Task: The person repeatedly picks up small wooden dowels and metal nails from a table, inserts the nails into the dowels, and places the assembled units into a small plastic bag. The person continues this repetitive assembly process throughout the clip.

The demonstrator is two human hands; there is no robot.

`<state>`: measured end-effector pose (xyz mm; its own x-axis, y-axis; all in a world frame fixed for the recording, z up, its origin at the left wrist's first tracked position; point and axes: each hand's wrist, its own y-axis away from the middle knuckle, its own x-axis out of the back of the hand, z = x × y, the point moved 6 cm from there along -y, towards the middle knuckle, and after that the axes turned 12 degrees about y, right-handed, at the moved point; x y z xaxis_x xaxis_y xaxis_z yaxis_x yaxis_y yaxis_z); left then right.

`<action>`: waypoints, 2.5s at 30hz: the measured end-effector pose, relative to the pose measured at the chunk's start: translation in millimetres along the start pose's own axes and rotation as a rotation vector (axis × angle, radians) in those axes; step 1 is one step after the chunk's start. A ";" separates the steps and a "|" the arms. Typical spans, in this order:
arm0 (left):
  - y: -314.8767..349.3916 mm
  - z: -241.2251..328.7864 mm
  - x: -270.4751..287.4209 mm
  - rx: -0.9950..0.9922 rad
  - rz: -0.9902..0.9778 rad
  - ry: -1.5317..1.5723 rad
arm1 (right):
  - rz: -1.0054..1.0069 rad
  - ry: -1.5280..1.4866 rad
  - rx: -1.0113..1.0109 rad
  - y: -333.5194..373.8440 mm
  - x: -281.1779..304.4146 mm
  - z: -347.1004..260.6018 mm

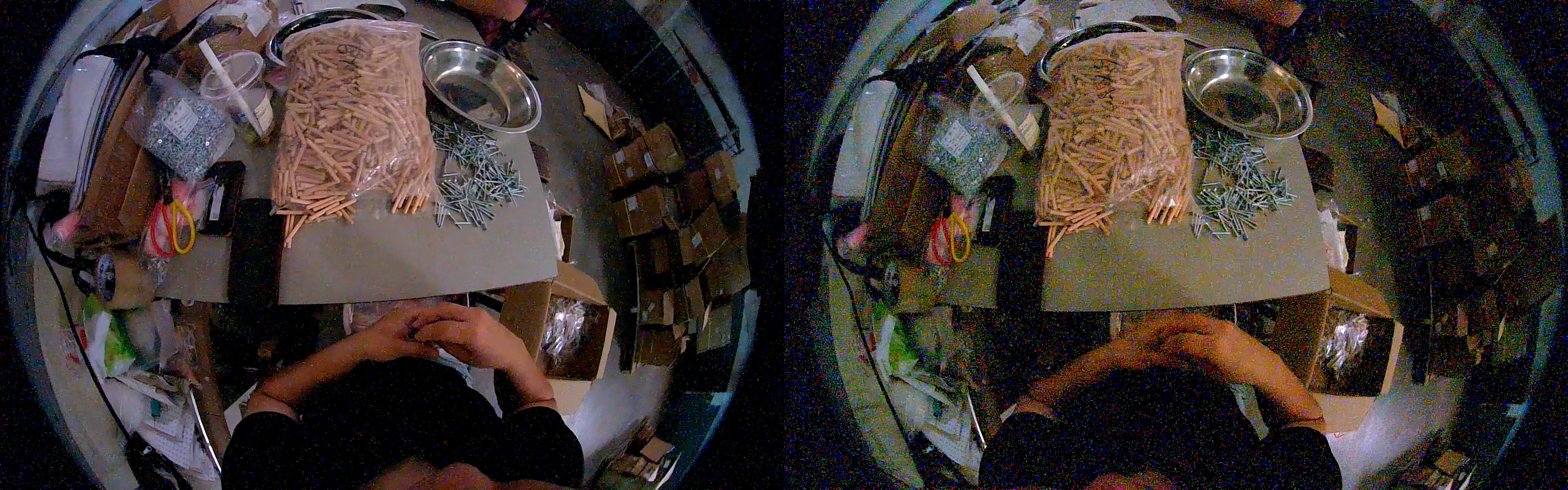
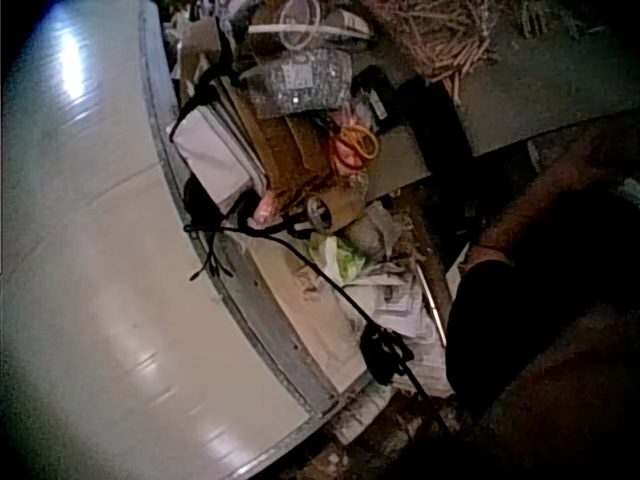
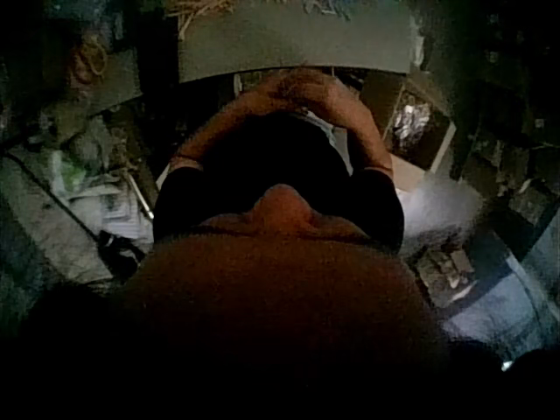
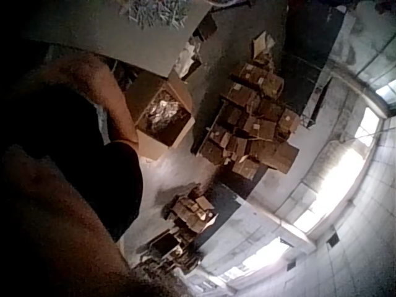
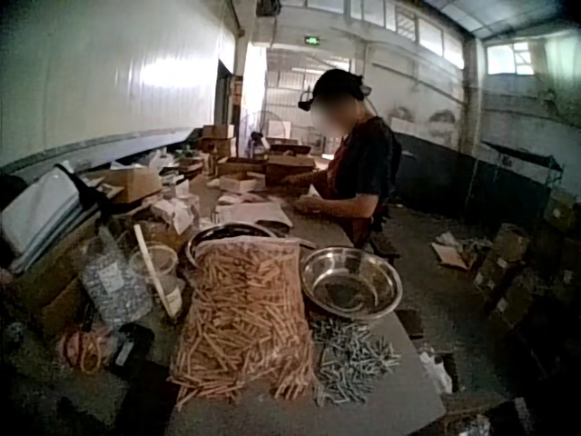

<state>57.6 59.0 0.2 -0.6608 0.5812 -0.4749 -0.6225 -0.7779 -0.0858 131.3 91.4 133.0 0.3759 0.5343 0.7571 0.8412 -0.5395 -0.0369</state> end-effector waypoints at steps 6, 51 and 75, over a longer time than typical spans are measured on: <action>-4.8 42.2 -7.7 -0.036 0.004 0.072 | 0.068 0.297 0.077 -4.0 12.6 -11.0; -35.9 -123.6 58.4 0.072 0.153 -0.819 | 0.224 0.488 -0.693 71.1 64.0 72.0; 42.3 16.2 28.2 0.067 0.296 -0.137 | 0.341 0.437 -0.236 -43.3 -26.2 49.5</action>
<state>5.8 46.4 -2.7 -0.8646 0.3624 -0.3481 -0.4180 -0.9031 0.0981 104.2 133.0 82.5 0.3721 0.0158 0.9280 0.5734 -0.7901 -0.2165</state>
